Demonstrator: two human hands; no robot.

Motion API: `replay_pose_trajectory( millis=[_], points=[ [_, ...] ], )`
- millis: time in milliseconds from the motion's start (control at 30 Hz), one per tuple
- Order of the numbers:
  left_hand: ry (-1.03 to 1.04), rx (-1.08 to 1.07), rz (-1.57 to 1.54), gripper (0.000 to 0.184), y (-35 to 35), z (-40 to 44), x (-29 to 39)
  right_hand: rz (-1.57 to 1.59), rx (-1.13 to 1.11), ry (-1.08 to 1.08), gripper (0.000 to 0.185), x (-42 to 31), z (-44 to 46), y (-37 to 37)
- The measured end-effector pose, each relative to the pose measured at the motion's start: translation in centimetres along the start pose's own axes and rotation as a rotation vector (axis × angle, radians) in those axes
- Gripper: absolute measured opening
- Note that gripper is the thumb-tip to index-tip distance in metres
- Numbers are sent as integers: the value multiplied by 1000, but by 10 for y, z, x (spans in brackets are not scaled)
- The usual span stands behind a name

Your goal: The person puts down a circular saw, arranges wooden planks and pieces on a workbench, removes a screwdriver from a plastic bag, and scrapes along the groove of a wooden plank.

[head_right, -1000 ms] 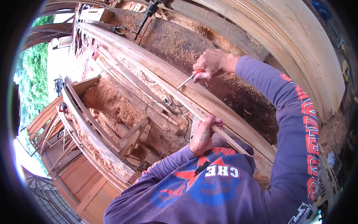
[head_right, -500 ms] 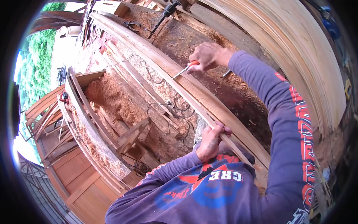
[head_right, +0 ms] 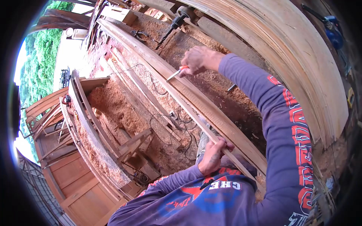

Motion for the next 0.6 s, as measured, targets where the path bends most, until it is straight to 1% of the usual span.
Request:
replay_pose_trajectory(
  millis=[33,67,167,233,300,333,367,433,467,500,567,600],
  points=[
    [-8,3,-12,11,-1,0,0,-23,17,28,48,0,10,-3],
    [-13,-12,-10,11,-1,0,-1,1,-14,83,50,0,15,-7],
    [-11,-30,28,12,-6,0,-2,86,9,75,48,-6,32,1],
    [-23,-21,17,13,-7,0,-2,73,-4,66,46,-7,34,-1],
    [-9,-54,54,14,-7,0,-2,172,11,55,48,-1,34,8],
    [-2,-69,109,15,-9,3,-3,207,23,74,54,-1,31,14],
    [-26,-39,42,15,4,-12,3,462,135,-4,48,-6,30,36],
    [-11,-239,-40,15,27,-41,29,562,479,-46,46,-9,39,84],
    [53,-362,-73,17,28,-48,29,547,483,-59,46,5,46,88],
    [0,-327,-9,18,25,-51,33,504,556,-64,48,10,49,89],
    [-90,-201,29,21,19,-53,32,494,607,-83,50,1,45,104],
    [-109,-178,43,19,21,-50,36,453,597,-20,51,6,32,78]
  ],
)
Point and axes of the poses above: each hand's wrist, its own z-axis towards the middle knuckle, its own y-axis out of the palm, x = y × z, the point moved 4 cm from there along z, towards the middle knuckle, and after that the axes turned 5 degrees about -y, right-handed, at the moved point
